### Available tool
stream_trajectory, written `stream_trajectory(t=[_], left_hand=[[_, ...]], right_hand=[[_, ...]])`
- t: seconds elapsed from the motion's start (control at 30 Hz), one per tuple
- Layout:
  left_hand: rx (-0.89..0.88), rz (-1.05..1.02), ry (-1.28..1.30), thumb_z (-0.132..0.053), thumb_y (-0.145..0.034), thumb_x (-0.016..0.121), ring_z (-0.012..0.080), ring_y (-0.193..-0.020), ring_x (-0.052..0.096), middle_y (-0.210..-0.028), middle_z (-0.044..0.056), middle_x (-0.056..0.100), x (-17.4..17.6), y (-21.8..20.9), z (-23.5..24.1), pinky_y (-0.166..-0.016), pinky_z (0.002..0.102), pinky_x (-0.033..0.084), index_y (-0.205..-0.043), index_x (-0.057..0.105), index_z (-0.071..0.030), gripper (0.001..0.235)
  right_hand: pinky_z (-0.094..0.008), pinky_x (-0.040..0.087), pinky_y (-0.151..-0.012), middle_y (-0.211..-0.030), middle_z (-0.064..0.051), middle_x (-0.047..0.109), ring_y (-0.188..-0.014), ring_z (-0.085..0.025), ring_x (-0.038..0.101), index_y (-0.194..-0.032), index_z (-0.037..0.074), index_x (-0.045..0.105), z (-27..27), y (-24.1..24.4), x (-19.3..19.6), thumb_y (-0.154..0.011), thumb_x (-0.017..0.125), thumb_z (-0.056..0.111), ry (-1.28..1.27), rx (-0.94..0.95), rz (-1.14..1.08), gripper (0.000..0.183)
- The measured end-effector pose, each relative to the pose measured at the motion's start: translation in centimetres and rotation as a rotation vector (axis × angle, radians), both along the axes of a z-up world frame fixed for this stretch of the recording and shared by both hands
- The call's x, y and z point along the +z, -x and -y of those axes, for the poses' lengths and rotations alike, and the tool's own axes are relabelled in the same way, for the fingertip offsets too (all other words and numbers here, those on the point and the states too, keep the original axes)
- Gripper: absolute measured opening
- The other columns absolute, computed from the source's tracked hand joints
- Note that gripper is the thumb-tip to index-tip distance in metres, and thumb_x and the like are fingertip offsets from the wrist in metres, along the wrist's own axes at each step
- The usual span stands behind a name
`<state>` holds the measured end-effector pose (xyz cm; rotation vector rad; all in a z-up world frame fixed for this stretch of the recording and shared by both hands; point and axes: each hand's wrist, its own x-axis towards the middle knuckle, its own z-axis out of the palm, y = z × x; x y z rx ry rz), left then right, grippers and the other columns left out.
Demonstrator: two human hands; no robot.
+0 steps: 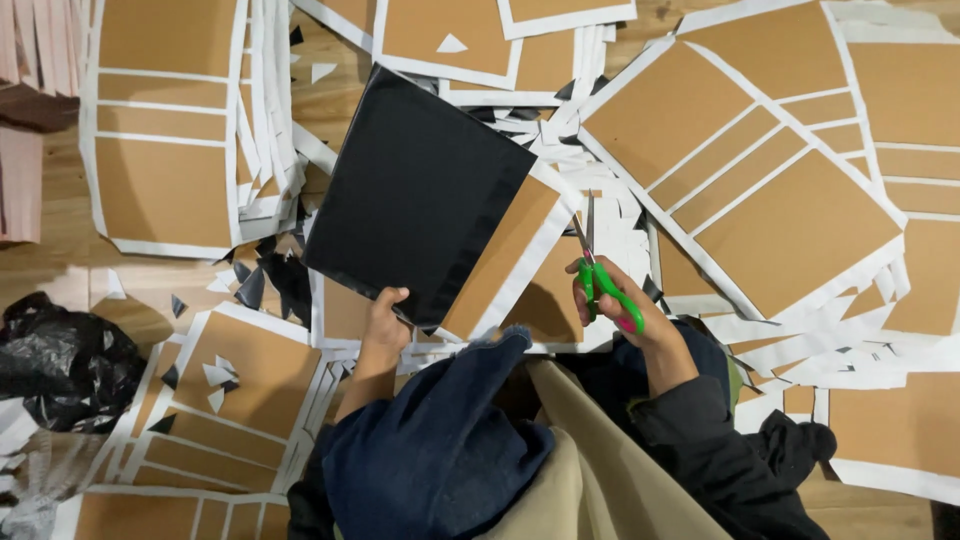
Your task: Cutting out shapes from printed cardboard sheets using scissors while sitting on the floor.
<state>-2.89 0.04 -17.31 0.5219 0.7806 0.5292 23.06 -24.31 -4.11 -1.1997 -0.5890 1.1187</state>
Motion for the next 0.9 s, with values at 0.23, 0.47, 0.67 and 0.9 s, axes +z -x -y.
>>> stream_trajectory(t=[0.23,0.47,0.67,0.9], left_hand=[[0.034,-0.047,-0.083,0.001,-0.066,0.057,0.0342,-0.115,0.054,-0.125,0.016,0.056,-0.8,0.7,0.2,-0.103,0.051,0.036,-0.132,0.047,-0.004,0.067],[0.001,-0.047,-0.067,0.002,-0.064,0.056,0.0316,-0.109,0.057,-0.12,0.011,0.061,-0.9,0.5,0.4,-0.101,0.05,0.039,-0.129,0.053,-0.01,0.066],[0.04,-0.041,-0.087,0.003,-0.061,0.057,0.0314,-0.104,0.06,-0.114,0.011,0.063,1.1,-0.1,0.9,-0.099,0.051,0.041,-0.124,0.056,-0.01,0.064],[0.034,-0.05,-0.082,0.002,-0.062,0.057,0.0302,-0.103,0.06,-0.113,0.01,0.063,2.9,-0.4,1.2,-0.098,0.049,0.042,-0.125,0.055,-0.009,0.064]], right_hand=[[-0.031,0.049,-0.053,-0.07,-0.011,0.052,-0.057,-0.02,0.058,-0.119,-0.005,0.047,0.2,-0.2,-1.3,-0.069,0.076,0.034,-0.048,0.035,-0.018,0.069],[-0.032,0.05,-0.049,-0.068,-0.011,0.052,-0.054,-0.019,0.057,-0.117,-0.004,0.048,-0.2,-0.1,-1.2,-0.068,0.077,0.032,-0.051,-0.004,-0.018,0.068],[-0.027,0.045,-0.037,-0.058,-0.012,0.052,-0.04,-0.018,0.056,-0.111,-0.004,0.054,-0.3,0.4,-1.3,-0.066,0.08,0.026,-0.069,-0.09,0.007,0.06],[-0.024,0.041,-0.027,-0.051,-0.013,0.054,-0.031,-0.016,0.052,-0.104,-0.006,0.057,-0.3,0.7,-0.7,-0.067,0.076,0.007,-0.048,-0.14,0.017,0.044]])
